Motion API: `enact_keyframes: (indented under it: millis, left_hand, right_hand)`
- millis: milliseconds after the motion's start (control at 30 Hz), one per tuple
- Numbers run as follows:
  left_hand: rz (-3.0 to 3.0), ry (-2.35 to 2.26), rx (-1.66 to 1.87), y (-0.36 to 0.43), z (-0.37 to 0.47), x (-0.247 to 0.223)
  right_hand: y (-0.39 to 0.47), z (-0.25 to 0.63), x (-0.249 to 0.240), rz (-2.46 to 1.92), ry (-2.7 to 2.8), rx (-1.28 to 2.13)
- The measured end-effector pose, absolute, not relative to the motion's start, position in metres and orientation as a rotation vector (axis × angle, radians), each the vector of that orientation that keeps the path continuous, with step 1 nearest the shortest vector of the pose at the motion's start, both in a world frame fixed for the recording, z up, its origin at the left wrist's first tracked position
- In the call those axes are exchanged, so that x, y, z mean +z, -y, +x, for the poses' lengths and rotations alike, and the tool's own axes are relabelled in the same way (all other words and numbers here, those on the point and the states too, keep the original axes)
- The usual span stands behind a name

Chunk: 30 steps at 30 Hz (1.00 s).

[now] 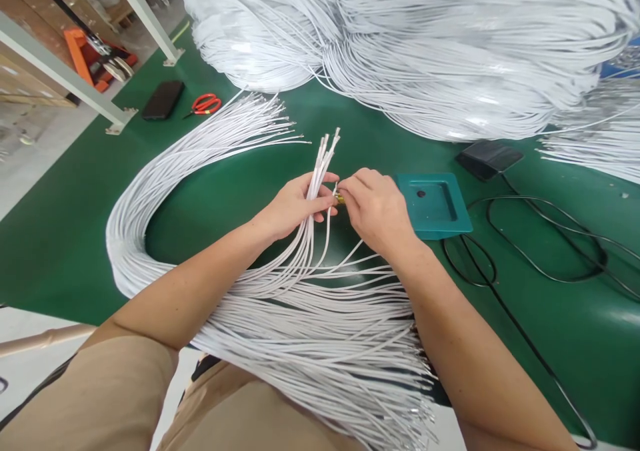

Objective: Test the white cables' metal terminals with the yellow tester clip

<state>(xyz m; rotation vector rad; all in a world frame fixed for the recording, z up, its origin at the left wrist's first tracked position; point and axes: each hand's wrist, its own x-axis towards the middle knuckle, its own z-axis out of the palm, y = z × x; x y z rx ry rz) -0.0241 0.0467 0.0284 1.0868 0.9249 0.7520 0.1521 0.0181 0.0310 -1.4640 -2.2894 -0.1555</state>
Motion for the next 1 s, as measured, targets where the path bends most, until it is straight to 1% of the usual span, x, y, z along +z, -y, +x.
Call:
enact_keyframes:
  millis: [167,333,667,1000]
  left_hand:
    - [1.327,-1.063,0.701,-0.054,-0.026,0.018]
    - [1.397,-1.099,0.675,-0.056,-0.026,0.015]
    - [1.511,-1.002,0.758,-0.042,-0.019,0.02]
    - [1.584,-0.913,0.808,-0.038,-0.017,0.02]
  right_hand:
    - [-0.024,0.167,0.031,-1.652,2.378,-0.127]
    - [-0.028,0.172,0.03,-1.656,2.434,-0.016]
    - [-0.025,0.159,0.041,-1.57,1.959,0.45]
    - [-0.025,0.161,0.04,-1.499,1.695,0.713]
